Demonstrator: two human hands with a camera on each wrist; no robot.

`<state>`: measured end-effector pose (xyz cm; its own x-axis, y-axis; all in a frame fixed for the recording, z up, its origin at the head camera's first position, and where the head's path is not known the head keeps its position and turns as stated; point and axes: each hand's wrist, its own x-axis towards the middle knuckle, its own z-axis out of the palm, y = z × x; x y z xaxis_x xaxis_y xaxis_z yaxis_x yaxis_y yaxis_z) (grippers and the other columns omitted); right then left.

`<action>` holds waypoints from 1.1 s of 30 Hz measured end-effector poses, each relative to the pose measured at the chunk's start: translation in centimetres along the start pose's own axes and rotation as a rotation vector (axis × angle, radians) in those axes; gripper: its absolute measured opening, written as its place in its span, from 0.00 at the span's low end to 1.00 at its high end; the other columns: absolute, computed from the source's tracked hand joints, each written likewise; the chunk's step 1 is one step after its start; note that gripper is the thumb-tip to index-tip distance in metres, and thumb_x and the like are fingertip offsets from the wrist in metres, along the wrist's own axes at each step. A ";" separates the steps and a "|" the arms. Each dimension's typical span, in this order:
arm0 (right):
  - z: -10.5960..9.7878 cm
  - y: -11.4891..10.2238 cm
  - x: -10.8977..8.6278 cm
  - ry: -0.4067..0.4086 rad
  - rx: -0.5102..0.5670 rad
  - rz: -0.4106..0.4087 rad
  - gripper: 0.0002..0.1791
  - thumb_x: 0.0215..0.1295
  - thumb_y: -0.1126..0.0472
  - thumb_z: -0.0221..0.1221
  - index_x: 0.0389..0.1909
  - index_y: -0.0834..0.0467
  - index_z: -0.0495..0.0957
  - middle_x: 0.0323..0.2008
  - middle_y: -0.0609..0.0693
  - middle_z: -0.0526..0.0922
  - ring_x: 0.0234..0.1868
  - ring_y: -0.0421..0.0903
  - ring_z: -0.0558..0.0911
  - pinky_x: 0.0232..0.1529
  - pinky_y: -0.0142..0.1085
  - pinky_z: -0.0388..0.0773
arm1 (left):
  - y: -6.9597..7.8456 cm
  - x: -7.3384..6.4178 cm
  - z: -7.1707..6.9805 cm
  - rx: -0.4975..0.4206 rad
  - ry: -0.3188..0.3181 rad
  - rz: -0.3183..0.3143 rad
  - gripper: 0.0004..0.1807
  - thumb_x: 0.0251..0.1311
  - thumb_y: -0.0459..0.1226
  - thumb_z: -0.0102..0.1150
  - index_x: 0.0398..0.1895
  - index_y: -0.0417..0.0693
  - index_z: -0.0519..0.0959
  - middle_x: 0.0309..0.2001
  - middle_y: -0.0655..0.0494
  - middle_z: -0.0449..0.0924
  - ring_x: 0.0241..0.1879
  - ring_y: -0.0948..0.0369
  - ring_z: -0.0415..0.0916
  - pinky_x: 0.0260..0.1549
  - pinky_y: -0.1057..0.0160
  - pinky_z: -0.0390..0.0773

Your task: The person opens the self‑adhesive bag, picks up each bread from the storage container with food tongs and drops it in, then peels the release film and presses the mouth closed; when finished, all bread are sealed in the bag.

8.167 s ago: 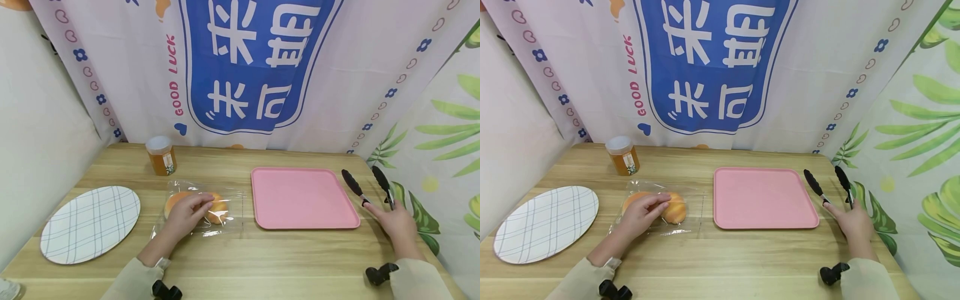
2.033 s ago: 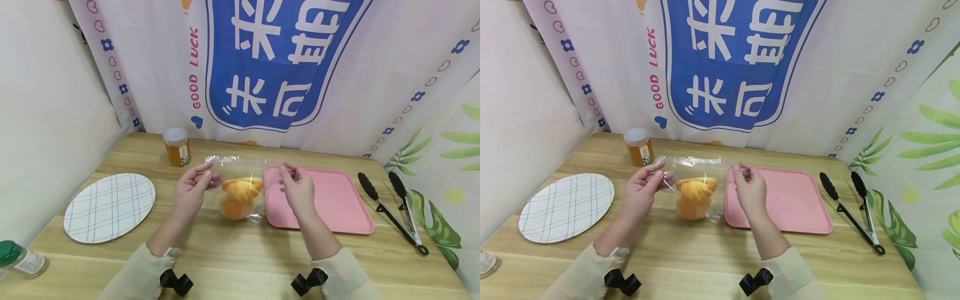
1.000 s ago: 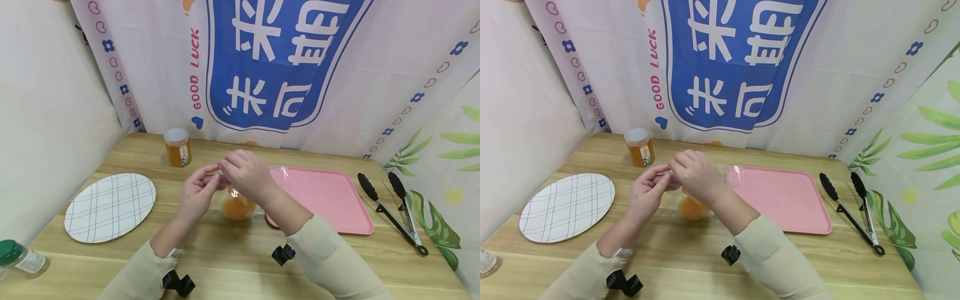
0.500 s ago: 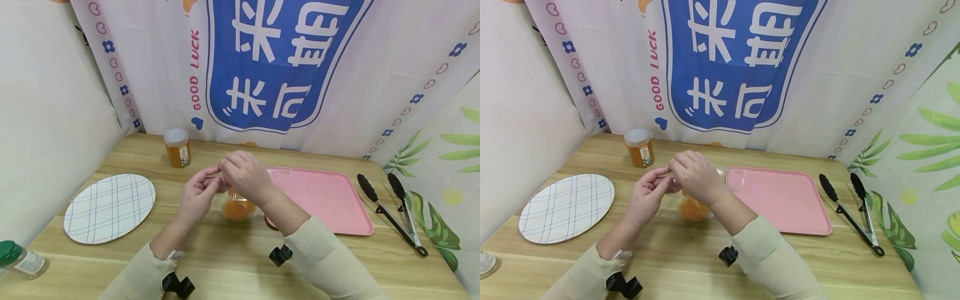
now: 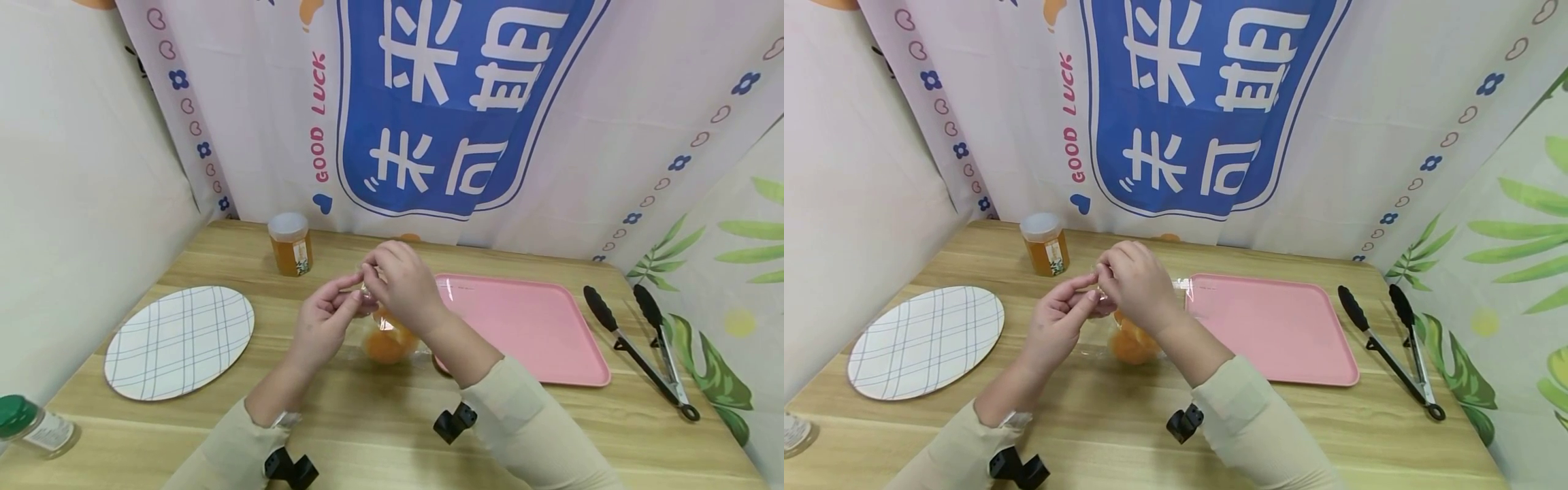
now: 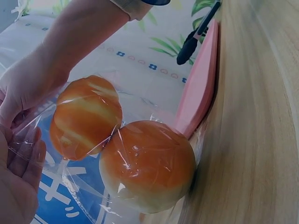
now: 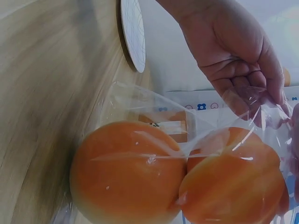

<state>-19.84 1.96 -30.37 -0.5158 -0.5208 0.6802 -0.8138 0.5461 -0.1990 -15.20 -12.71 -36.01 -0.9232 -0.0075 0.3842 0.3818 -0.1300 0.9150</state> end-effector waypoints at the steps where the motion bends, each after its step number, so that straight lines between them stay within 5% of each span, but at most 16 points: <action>1: 0.0 -0.1 0.0 0.003 0.009 0.014 0.04 0.66 0.65 0.57 0.35 0.61 0.80 0.37 0.53 0.83 0.44 0.49 0.80 0.52 0.39 0.80 | 0.0 0.0 0.0 0.000 0.002 -0.001 0.17 0.67 0.23 0.48 0.57 0.22 0.70 0.33 0.75 0.85 0.33 0.70 0.85 0.39 0.69 0.86; 14: 0.5 -0.3 -0.1 0.049 0.121 0.139 0.06 0.66 0.65 0.55 0.33 0.61 0.80 0.34 0.52 0.82 0.40 0.48 0.79 0.45 0.39 0.79 | 0.0 0.0 0.0 0.030 0.018 -0.007 0.17 0.68 0.25 0.49 0.57 0.25 0.72 0.36 0.73 0.86 0.34 0.66 0.85 0.38 0.66 0.87; 24: 0.0 -0.1 0.0 0.026 0.265 0.312 0.08 0.69 0.62 0.53 0.35 0.62 0.78 0.36 0.53 0.78 0.40 0.47 0.76 0.41 0.35 0.78 | 0.0 0.0 0.1 0.024 0.014 -0.017 0.16 0.67 0.24 0.50 0.57 0.25 0.72 0.37 0.46 0.88 0.34 0.68 0.85 0.39 0.65 0.87; 33: -1.5 0.7 0.4 -0.034 0.431 0.437 0.05 0.64 0.64 0.59 0.34 0.63 0.80 0.33 0.53 0.78 0.38 0.46 0.74 0.39 0.31 0.72 | 0.2 0.3 0.0 0.009 0.079 -0.047 0.16 0.67 0.26 0.50 0.56 0.26 0.73 0.33 0.60 0.89 0.35 0.69 0.86 0.43 0.66 0.86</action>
<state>-20.23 3.16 -29.18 -0.8285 -0.3333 0.4500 -0.5566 0.4026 -0.7267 -15.37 -12.77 -35.73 -0.9407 -0.0793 0.3299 0.3377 -0.1227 0.9332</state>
